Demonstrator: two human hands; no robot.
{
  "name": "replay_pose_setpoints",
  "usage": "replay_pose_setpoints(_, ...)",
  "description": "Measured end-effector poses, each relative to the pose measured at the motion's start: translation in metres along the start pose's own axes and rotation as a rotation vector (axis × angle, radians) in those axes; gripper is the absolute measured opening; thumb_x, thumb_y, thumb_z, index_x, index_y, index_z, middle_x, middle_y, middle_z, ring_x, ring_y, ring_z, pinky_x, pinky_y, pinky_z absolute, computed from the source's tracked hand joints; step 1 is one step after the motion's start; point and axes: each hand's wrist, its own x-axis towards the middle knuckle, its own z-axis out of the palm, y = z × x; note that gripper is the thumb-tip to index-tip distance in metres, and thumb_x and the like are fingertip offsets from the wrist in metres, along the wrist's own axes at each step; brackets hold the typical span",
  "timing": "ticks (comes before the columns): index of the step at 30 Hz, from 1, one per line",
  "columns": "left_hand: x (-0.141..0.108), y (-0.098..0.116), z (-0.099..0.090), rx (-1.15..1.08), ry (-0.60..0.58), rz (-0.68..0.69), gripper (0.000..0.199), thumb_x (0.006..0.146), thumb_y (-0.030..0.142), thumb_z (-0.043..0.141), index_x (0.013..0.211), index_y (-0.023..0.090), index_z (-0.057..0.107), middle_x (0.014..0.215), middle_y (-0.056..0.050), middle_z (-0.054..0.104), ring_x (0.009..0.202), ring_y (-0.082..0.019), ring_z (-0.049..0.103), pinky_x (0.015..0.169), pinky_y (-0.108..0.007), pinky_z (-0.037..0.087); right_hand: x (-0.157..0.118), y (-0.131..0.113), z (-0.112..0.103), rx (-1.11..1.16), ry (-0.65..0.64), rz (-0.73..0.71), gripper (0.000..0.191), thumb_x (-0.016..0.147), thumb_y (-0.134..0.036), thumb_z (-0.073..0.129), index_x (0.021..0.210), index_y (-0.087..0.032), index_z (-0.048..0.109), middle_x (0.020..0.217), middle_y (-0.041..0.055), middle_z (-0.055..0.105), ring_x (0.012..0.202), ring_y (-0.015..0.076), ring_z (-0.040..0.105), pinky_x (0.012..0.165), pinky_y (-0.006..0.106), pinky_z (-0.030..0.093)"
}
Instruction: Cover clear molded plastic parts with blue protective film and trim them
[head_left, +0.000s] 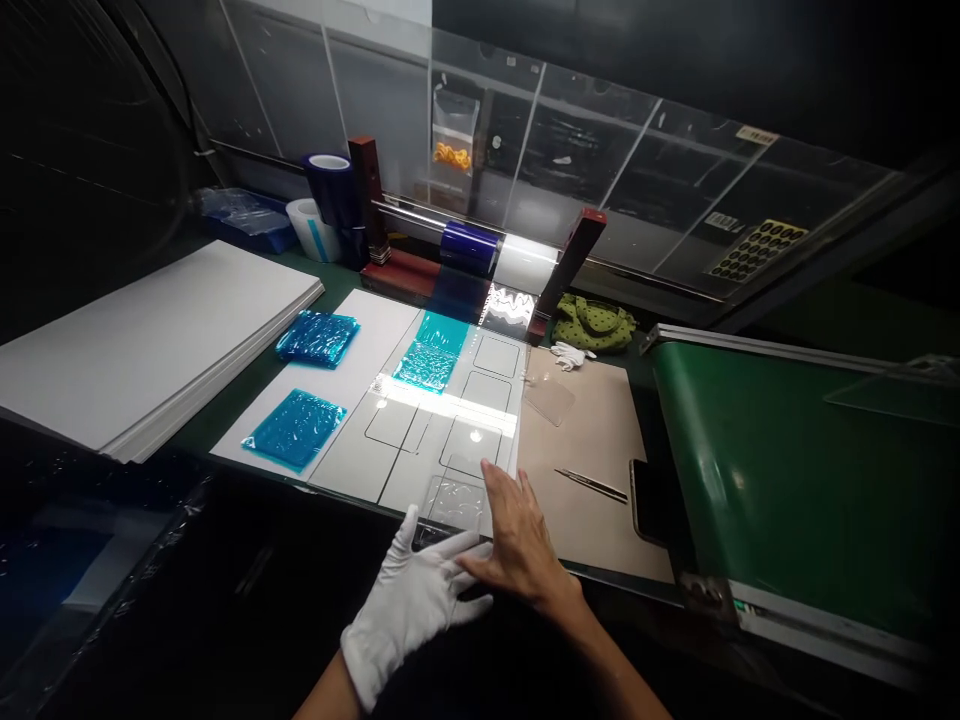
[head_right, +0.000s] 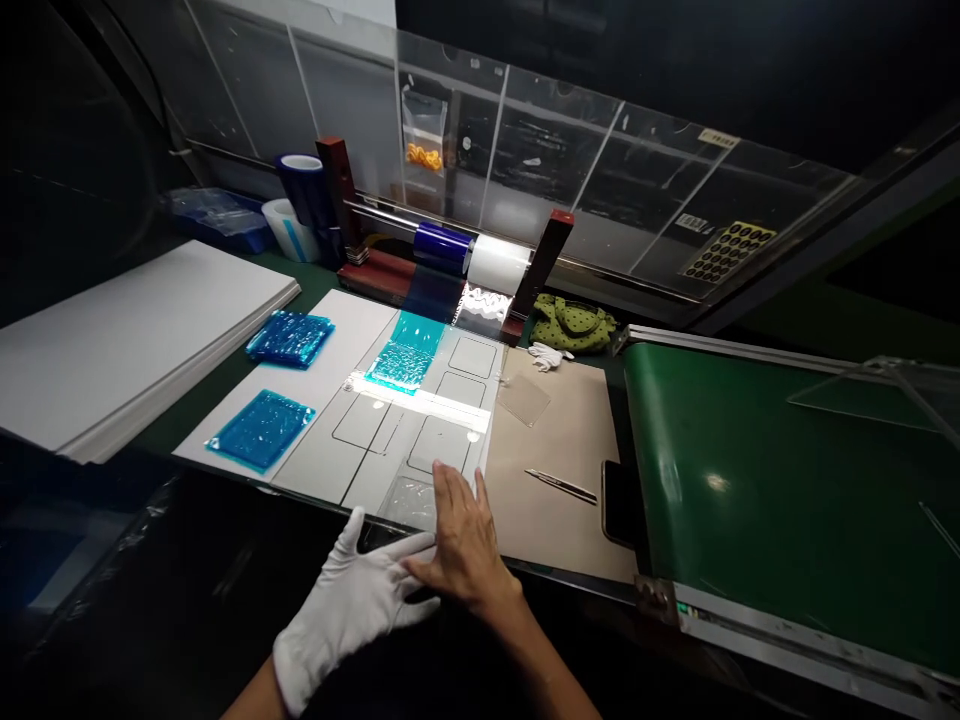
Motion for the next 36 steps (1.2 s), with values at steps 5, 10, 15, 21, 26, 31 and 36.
replay_pose_setpoints(5,-0.018,0.005,-0.040,-0.093,0.220,-0.082,0.094,0.073,0.069,0.049,0.136,0.002,0.034,0.142,-0.022,0.039,0.141,-0.031,0.017,0.108,-0.054,0.023,0.039,0.038,0.027,-0.197,-0.001,0.104,0.105,0.067,-0.034,0.072,0.147,-0.007,0.009,0.143,0.0215,0.037,0.133,0.0343,0.031,0.112,0.059,0.012)
replay_pose_setpoints(10,-0.033,0.005,-0.059,-0.084,0.240,-0.083,0.074,0.079,0.050,0.055,0.137,0.007,0.038,0.147,-0.015,0.034,0.142,-0.027,0.014,0.110,-0.049,0.022,0.069,0.062,0.052,-0.277,-0.042,0.119,0.093,0.074,-0.032,0.067,0.146,-0.006,0.014,0.144,0.0204,0.036,0.135,0.0333,0.027,0.111,0.060,0.007)
replay_pose_setpoints(15,-0.034,0.011,-0.072,-0.036,0.222,-0.026,0.068,0.080,0.048,0.054,0.135,0.011,0.041,0.148,-0.013,0.033,0.142,-0.028,0.014,0.111,-0.050,0.019,0.080,0.068,0.065,-0.296,-0.084,0.086,0.090,0.076,-0.033,0.065,0.146,-0.006,0.015,0.143,0.0203,0.037,0.135,0.0325,0.027,0.111,0.060,0.002)
replay_pose_setpoints(21,-0.031,0.015,-0.080,-0.017,0.218,-0.038,0.068,0.081,0.048,0.053,0.137,0.012,0.039,0.147,-0.014,0.035,0.141,-0.030,0.013,0.110,-0.051,0.018,0.081,0.071,0.069,-0.291,-0.123,0.055,0.089,0.078,-0.033,0.062,0.146,-0.006,0.012,0.144,0.0199,0.036,0.136,0.0321,0.025,0.111,0.061,0.001)
replay_pose_setpoints(26,-0.030,0.015,-0.076,-0.080,0.224,-0.054,0.070,0.083,0.052,0.047,0.138,0.010,0.037,0.148,-0.016,0.032,0.141,-0.030,0.013,0.110,-0.050,0.017,0.083,0.076,0.071,-0.291,-0.136,0.040,0.086,0.081,-0.036,0.057,0.147,-0.006,0.010,0.145,0.0204,0.035,0.136,0.0327,0.025,0.110,0.062,0.001)
replay_pose_setpoints(31,-0.031,0.015,-0.083,-0.106,0.203,-0.042,0.070,0.082,0.046,0.052,0.142,0.017,0.031,0.148,-0.013,0.034,0.142,-0.029,0.010,0.112,-0.051,0.012,0.085,0.083,0.074,-0.298,-0.174,0.031,0.087,0.081,-0.039,0.057,0.147,-0.006,0.011,0.145,0.0201,0.036,0.136,0.0321,0.026,0.110,0.061,-0.002)
replay_pose_setpoints(36,-0.031,0.016,-0.084,-0.101,0.200,-0.056,0.071,0.081,0.047,0.053,0.141,0.015,0.034,0.150,-0.012,0.030,0.143,-0.028,0.007,0.112,-0.050,0.013,0.086,0.085,0.075,-0.267,-0.185,0.030,0.093,0.078,-0.042,0.060,0.147,-0.008,0.009,0.146,0.0218,0.033,0.137,0.0335,0.024,0.108,0.065,-0.003)
